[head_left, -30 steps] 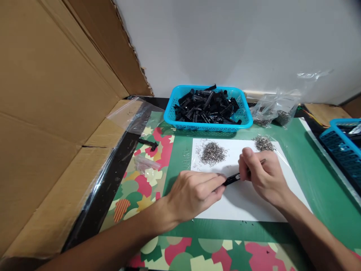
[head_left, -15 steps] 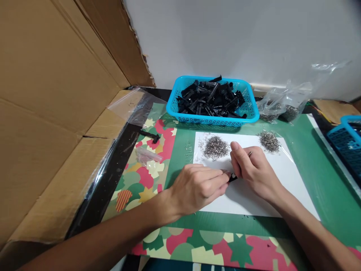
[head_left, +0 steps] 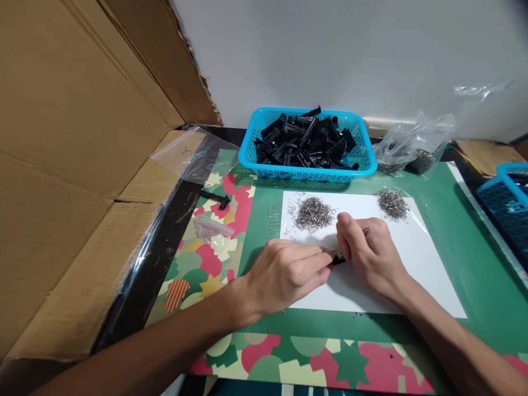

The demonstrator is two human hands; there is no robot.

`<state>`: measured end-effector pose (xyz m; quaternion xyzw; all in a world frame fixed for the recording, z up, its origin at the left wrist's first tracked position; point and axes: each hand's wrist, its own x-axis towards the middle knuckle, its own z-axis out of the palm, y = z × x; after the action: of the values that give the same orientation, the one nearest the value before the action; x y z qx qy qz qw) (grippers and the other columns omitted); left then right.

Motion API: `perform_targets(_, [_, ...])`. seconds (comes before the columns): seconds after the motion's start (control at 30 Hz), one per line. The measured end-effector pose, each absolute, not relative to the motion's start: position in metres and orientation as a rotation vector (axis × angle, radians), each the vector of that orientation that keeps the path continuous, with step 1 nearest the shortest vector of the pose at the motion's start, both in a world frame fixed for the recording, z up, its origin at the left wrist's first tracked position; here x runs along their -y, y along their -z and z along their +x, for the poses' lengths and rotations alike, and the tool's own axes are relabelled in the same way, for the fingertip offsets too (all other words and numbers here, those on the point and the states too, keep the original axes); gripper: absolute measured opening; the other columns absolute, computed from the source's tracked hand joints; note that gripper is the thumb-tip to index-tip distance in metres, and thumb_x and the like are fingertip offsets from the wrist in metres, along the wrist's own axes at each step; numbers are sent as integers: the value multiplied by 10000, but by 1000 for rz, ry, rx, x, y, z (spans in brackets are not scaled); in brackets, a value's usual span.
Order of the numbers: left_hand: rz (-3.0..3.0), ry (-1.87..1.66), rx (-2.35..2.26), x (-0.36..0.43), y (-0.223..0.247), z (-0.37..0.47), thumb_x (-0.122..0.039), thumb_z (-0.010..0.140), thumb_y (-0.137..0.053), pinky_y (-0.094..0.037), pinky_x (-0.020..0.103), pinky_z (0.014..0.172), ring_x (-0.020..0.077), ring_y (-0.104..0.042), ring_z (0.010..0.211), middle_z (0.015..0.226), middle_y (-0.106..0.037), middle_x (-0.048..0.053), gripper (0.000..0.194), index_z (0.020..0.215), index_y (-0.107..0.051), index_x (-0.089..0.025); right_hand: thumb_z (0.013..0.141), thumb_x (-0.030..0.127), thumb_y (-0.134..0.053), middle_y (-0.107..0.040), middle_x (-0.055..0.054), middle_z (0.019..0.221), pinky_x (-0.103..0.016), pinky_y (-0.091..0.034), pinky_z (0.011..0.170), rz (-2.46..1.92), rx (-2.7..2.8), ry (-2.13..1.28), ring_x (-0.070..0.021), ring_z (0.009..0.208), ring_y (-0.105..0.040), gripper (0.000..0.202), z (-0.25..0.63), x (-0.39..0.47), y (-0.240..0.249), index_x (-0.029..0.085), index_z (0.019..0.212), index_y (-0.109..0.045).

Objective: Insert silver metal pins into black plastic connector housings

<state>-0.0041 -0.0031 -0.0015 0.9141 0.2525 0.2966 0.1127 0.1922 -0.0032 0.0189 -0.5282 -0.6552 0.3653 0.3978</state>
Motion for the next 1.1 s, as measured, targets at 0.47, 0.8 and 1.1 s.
perform_targets(0.47, [2690, -863, -707, 4, 5, -4, -158, 1031, -615, -618, 300, 648, 185, -779, 717, 840, -807, 29, 180, 954, -777, -143, 1062, 733, -428, -437, 15, 409, -250, -336, 440, -1365, 1691, -949, -97, 401, -402, 797, 192, 5, -27, 218, 453, -445])
perform_targets(0.8, [2631, -749, -683, 3, 4, -7, -168, 1072, -560, -597, 298, 661, 194, -776, 743, 853, -804, 48, 223, 959, -750, -139, 1108, 672, -374, -412, 29, 409, -280, -285, 454, -1336, 1845, -794, -85, 386, -360, 764, 190, 5, -26, 224, 489, -407])
perform_targets(1.1, [2574, -770, -647, 1, 2, -8, -131, 1064, -555, -601, 300, 665, 209, -767, 754, 842, -773, 66, 206, 986, -745, -123, 1094, 681, -398, -399, 30, 454, -289, -274, 493, -1380, 1756, -937, -91, 455, -330, 753, 187, 6, -20, 215, 501, -405])
